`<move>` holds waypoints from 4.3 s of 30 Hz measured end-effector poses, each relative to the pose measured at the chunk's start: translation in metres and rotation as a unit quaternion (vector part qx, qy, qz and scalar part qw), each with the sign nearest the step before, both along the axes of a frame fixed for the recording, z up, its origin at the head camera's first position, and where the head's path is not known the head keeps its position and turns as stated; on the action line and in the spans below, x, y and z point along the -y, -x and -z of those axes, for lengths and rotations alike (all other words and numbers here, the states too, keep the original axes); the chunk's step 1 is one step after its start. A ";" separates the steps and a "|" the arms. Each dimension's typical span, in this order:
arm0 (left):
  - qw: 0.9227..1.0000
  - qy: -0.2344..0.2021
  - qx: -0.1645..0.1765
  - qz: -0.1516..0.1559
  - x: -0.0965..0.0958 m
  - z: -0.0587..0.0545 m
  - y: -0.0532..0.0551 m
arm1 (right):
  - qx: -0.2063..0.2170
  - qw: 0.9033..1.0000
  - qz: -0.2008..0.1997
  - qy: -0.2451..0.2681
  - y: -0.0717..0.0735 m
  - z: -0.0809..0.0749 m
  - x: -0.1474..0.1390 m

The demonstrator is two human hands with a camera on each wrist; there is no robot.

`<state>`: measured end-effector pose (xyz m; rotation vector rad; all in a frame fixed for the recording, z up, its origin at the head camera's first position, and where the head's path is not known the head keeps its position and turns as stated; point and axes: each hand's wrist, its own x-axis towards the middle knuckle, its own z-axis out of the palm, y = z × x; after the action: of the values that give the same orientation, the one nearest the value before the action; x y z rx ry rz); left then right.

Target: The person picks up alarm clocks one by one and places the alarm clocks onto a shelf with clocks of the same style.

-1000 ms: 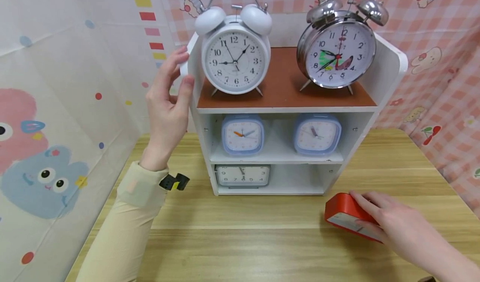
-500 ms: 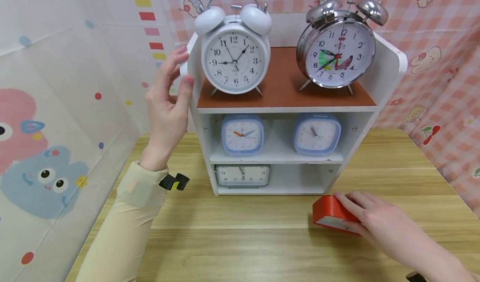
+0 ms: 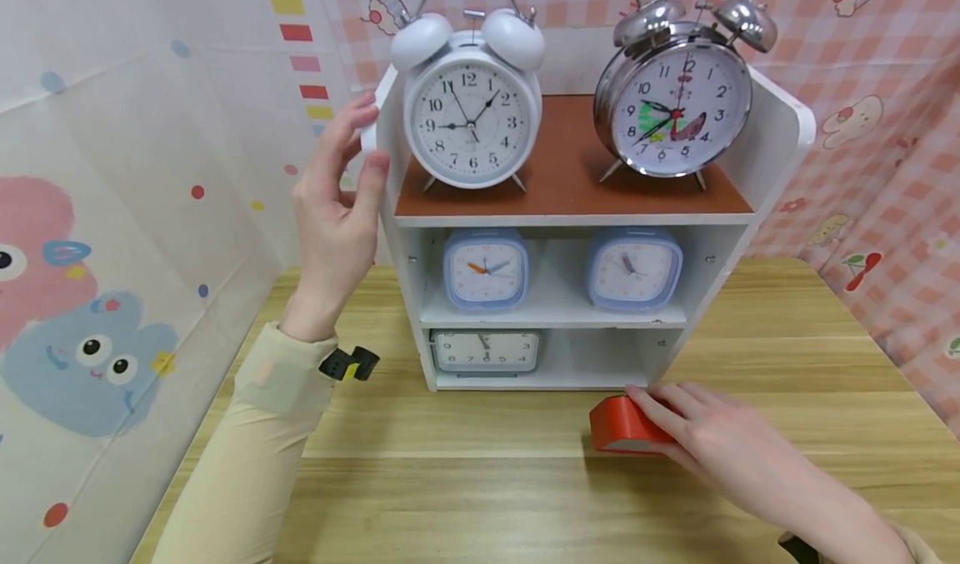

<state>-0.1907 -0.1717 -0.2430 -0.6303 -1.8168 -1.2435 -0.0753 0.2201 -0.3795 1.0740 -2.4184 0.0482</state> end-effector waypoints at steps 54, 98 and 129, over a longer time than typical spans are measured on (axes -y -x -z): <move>1.000 -0.005 -0.007 0.003 0.000 0.001 0.002 | -0.046 0.991 -0.080 -0.094 0.045 0.003 0.057; 1.000 0.008 -0.002 0.002 0.001 0.000 0.001 | -0.056 0.989 -0.061 -0.125 0.059 0.014 0.053; 1.000 -0.003 -0.006 -0.004 0.000 0.001 0.001 | -0.069 0.995 -0.060 -0.027 0.069 0.028 0.048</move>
<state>-0.1918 -0.1717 -0.2442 -0.6263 -1.8033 -1.2373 -0.1439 0.1726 -0.4079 1.2046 -2.2416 -0.0501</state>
